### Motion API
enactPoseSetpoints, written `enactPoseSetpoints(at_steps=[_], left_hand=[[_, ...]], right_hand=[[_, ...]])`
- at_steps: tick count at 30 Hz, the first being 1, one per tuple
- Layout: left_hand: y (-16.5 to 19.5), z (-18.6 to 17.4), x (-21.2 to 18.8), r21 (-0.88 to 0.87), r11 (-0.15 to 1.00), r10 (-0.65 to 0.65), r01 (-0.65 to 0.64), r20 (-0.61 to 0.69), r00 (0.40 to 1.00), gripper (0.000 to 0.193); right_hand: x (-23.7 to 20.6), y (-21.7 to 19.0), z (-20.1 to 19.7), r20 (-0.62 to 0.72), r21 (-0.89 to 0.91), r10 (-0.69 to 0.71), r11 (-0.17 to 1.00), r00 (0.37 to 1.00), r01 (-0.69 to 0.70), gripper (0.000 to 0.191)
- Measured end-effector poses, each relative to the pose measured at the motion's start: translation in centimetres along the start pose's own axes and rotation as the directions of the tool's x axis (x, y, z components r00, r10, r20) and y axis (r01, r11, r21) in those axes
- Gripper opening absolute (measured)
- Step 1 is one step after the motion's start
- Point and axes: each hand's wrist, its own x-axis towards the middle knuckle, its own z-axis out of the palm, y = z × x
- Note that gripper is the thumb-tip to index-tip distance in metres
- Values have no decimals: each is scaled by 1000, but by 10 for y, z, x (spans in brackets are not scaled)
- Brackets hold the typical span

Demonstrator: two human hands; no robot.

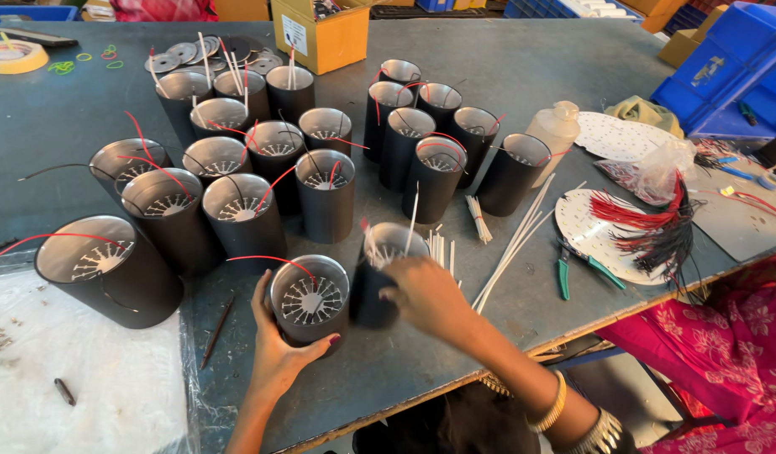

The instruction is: The person gathers white plastic tubes, cuts them to length with pliers, and inserts them into black cylindrical casings that contain internal wiring. The person repeats this process for multiple casings on the table.

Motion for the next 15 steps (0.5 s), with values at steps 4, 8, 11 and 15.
enactPoseSetpoints(at_steps=[4, 8, 11, 15], left_hand=[[10, 14, -19, 93, 995, 33, -28, -51, 998, 115], [18, 38, -40, 19, 1000, 0, 1, -56, 998, 112], [17, 60, -51, -40, 998, -46, 45, -47, 998, 111], [8, 83, -50, 21, 1000, -8, 10, -103, 995, 110]], right_hand=[[42, 42, 11, -132, -146, -118, 984, 984, 99, 34], [86, 68, 11, -215, -299, -236, 940, 948, 166, 37], [95, 70, 10, -387, -368, -286, 919, 877, 137, 39], [66, 66, 20, -499, -171, 82, 967, 863, -191, 28]])
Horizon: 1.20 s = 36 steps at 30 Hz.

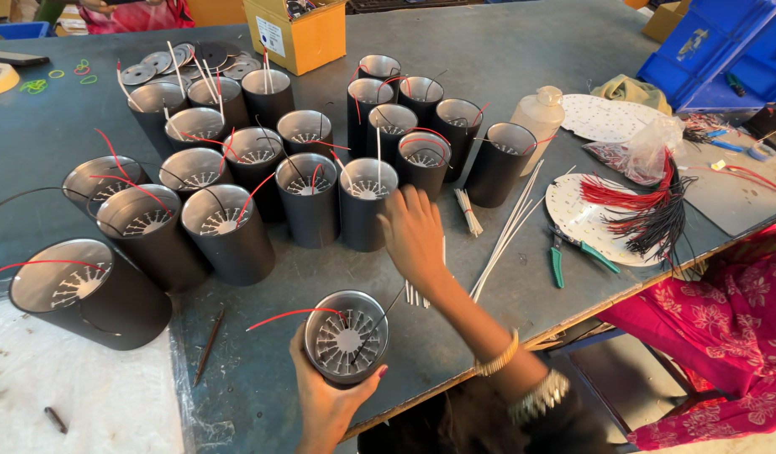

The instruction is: The person gathers white plastic tubes, cuts them to length with pliers, and inserts them into black cylindrical casings that contain internal wiring. The person repeats this process for multiple casings on the table.

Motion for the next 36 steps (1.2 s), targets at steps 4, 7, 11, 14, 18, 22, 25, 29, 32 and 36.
enactPoseSetpoints(at_steps=[4, 7, 11, 14, 18, 22, 25, 29, 32, 36], left_hand=[[-10, 18, 9, 84, 996, 32, -22, -119, 992, 113], [-6, 22, 12, 145, 988, 60, -45, -105, 993, 118], [22, 21, 8, 427, 792, 512, -435, -77, 856, 97], [51, 18, 11, 440, 761, 491, -477, 88, 866, 68], [79, 21, 33, 503, 772, 294, -388, 258, 920, 53], [92, 31, 53, 657, 740, -96, -144, 316, 944, 48], [94, 32, 56, 656, 732, -54, -182, 323, 945, 20], [91, 28, 56, 373, 925, -27, -77, 267, 963, 18], [88, 25, 52, 274, 956, 37, -107, 249, 968, 17], [85, 27, 50, 228, 968, 49, -102, 227, 973, 17]], right_hand=[[-53, 17, 10, 258, -148, 194, 976, 946, -160, 31], [-86, 34, 35, 321, -150, 238, 968, 917, -199, 37], [-104, 51, 68, 212, -229, 300, 941, 930, -251, 25], [-101, 59, 77, 257, -256, 375, 915, 890, -312, 26], [-88, 69, 58, 233, -105, 356, 934, 905, -341, 23], [-68, 76, 14, 283, 240, 369, 867, 885, -437, 21], [-58, 72, -30, 483, 537, 387, 578, 785, -615, 11], [-56, 51, -78, 523, 804, 319, 123, 790, -582, 19], [-58, 30, -92, 523, 840, 248, 13, 815, -543, 17], [-60, 9, -97, 477, 879, 106, -39, 873, -475, 12]])
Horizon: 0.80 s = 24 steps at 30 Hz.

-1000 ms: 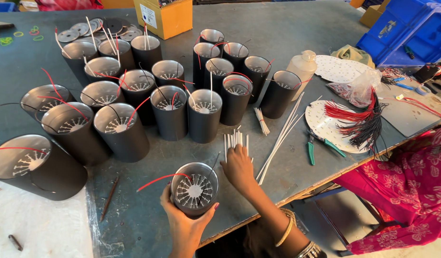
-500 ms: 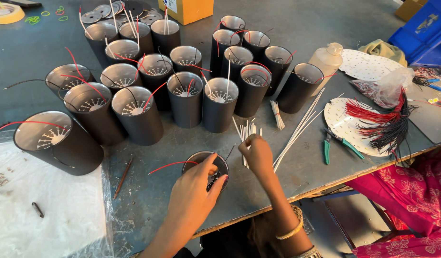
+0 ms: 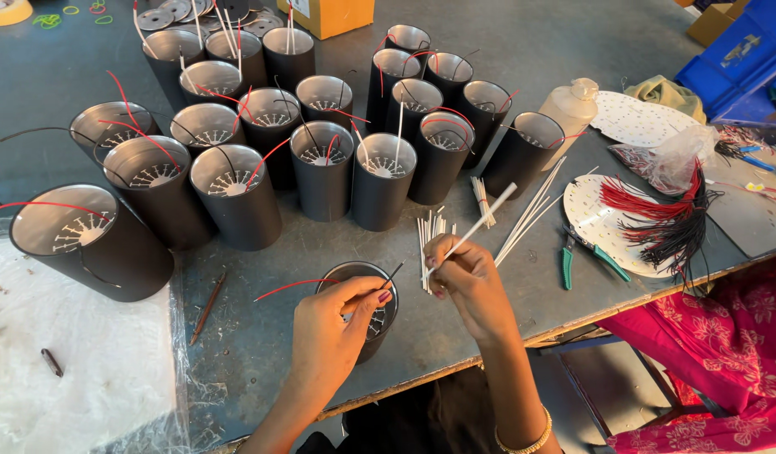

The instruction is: The person gathers white plastic tubes, cuts them to length with pliers, and inserts them into black cylindrical casings that contain internal wiring. The person repeats this process for multiple casings on the table.

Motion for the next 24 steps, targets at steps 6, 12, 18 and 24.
enactPoseSetpoints(at_steps=[6, 12, 18, 24], left_hand=[[-3, -1, -2, -47, 998, 37, -38, -34, 999, 16], [-7, -5, 0, -35, 998, 57, -58, -42, 998, 17], [-9, -6, 1, -10, 996, 91, -92, -55, 994, 15], [-8, -7, 1, 39, 997, 70, -67, -67, 995, 14]], right_hand=[[5, -13, 16, -14, -32, -56, 998, 998, 56, 14], [3, -24, 30, -26, -264, -110, 959, 994, 100, 17], [2, -27, 40, 63, -379, -153, 910, 986, 165, 23], [-1, -33, 42, 51, -433, -190, 880, 980, 193, 20]])
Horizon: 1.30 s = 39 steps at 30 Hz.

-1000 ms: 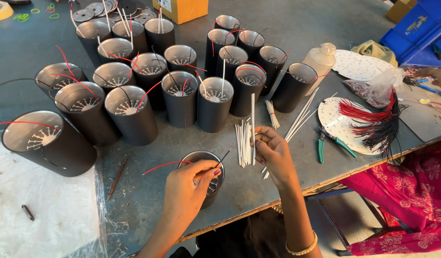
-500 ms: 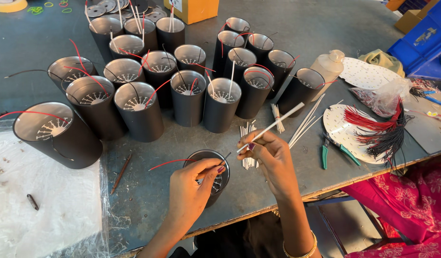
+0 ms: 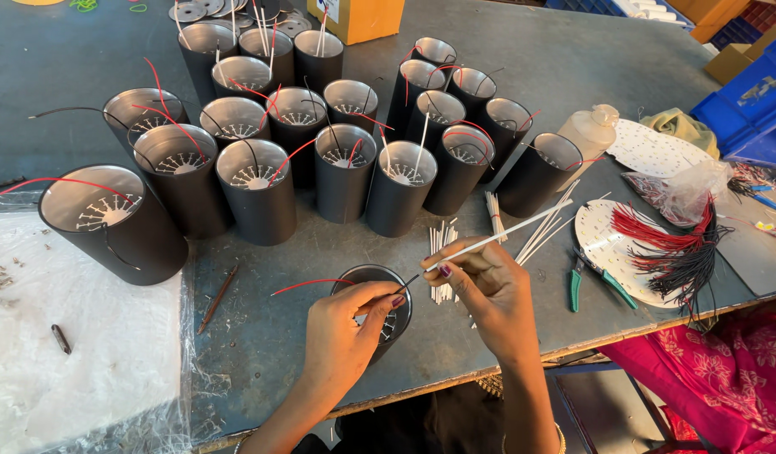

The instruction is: The person gathers white plastic tubes, cuts them to length with pliers, and inserts them into black cylindrical casings that contain internal wiring. The person repeats this process for multiple casings on the table.

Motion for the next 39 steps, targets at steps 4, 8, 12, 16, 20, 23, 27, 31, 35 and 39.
enactPoseSetpoints(at_steps=[4, 8, 12, 16, 20, 23, 27, 31, 35, 39], left_hand=[[-1, -1, -1, -6, 1000, 29, -29, -10, 1000, 14], [-3, -3, -3, 8, 999, 48, -48, -3, 999, 14], [-3, -5, -3, 14, 999, 53, -53, 12, 999, 13], [3, -11, -4, 28, 996, 88, -91, 80, 993, 14], [16, -22, -3, 103, 992, 60, -75, 142, 988, 18], [25, -36, -8, 262, 961, 21, -84, 234, 972, 18], [29, -51, -4, 455, 852, 140, -260, 280, 950, 10], [32, -55, -5, 458, 826, 215, -330, 285, 934, 8], [33, -69, -23, 599, 797, -185, 76, 123, 975, 21], [18, -90, -24, 665, 741, -142, 90, 24, 990, 33]], right_hand=[[-1, 0, 0, 7, 6, -19, 1000, 1000, 18, 20], [-4, 3, 4, 15, 17, 39, 999, 999, -40, 18], [-7, 5, 4, 13, -12, 35, 999, 999, -35, 16], [-5, 0, -3, 96, -68, 101, 993, 990, -95, 13], [-8, -10, 1, 257, -201, 142, 975, 956, -91, 15], [-5, -21, 7, 313, -304, 198, 947, 929, -99, 15], [6, -35, 17, 439, -351, 232, 934, 868, -71, 15], [17, -35, 34, 576, -547, 315, 834, 754, 70, 16], [22, -26, 47, 541, -702, 361, 691, 759, 172, 16], [29, -16, 59, 574, -753, 445, 616, 687, 230, 12]])
